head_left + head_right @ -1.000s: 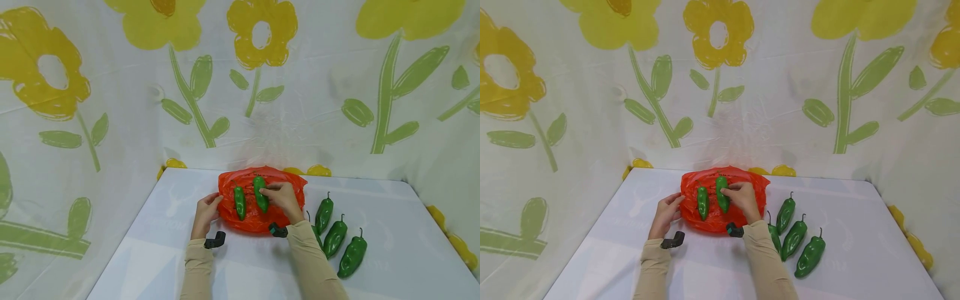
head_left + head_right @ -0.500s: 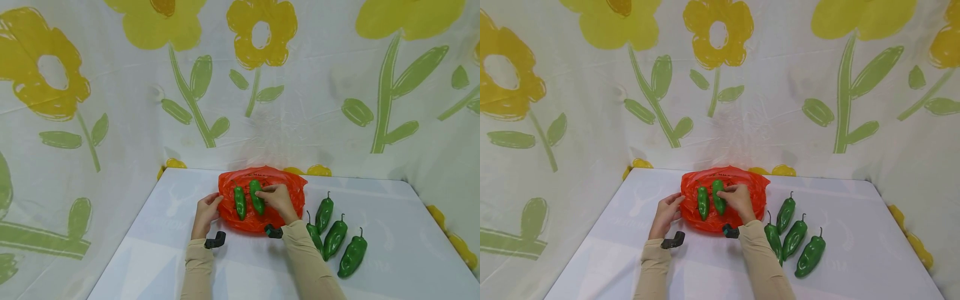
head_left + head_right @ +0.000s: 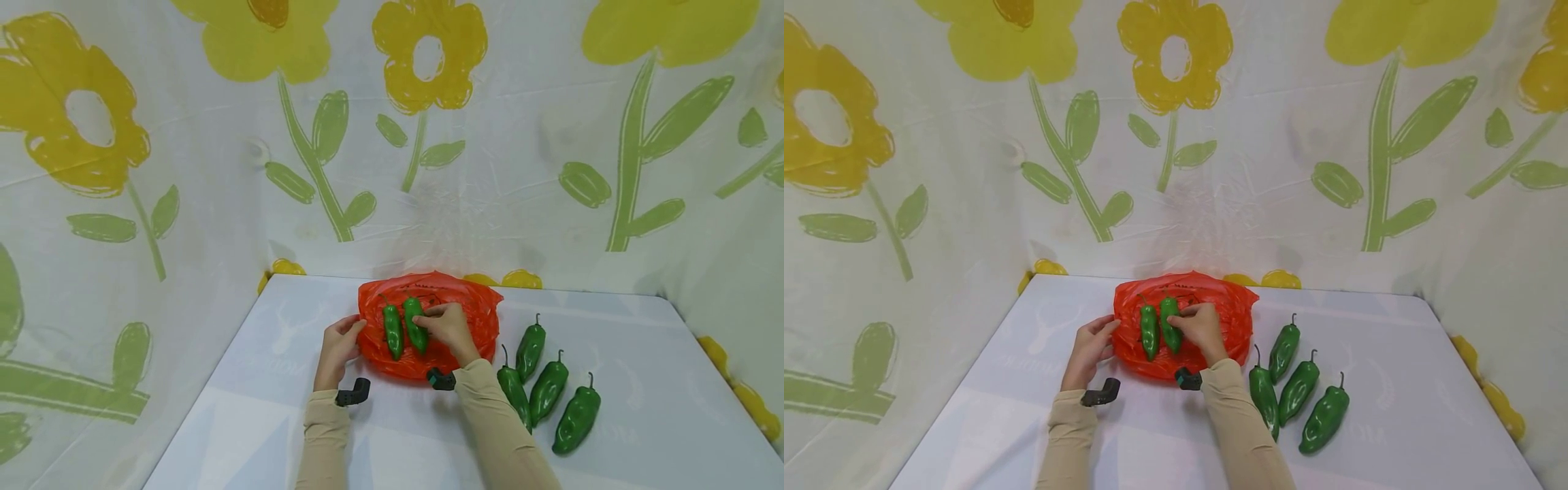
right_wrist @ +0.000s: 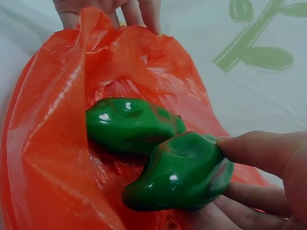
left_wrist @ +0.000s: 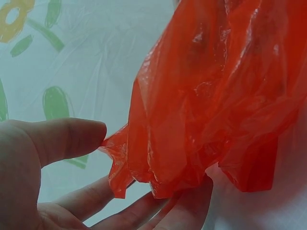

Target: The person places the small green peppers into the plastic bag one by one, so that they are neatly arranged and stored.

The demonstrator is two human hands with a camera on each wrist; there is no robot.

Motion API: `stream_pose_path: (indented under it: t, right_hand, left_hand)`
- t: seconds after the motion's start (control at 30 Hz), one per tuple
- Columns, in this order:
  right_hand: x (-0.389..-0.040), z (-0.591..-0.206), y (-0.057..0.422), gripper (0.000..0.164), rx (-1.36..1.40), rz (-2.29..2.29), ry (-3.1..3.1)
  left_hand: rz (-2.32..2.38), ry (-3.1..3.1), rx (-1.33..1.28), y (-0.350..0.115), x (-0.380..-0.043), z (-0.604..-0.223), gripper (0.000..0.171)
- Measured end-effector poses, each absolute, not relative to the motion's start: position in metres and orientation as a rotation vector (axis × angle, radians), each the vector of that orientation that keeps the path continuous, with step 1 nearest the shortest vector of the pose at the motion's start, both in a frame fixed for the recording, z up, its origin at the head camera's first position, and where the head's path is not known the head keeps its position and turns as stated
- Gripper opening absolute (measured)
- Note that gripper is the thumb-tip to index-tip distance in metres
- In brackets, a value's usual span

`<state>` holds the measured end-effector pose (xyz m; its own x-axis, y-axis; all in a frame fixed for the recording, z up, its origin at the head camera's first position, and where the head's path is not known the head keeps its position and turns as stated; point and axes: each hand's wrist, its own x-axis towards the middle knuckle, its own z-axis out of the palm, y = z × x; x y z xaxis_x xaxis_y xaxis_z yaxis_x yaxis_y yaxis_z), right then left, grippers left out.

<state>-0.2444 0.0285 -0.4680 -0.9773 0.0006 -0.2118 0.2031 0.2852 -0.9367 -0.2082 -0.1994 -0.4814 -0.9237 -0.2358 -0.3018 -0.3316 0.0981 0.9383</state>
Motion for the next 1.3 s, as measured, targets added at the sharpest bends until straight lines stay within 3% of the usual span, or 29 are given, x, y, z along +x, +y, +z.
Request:
stream_pose_path:
  t: [1.3]
  right_hand:
    - [-0.245, -0.479, 0.012, 0.035, 0.093, -1.558, 2.613]
  left_hand:
    - [2.017, 2.264, -0.557, -0.198, -0.207, -0.484, 0.049]
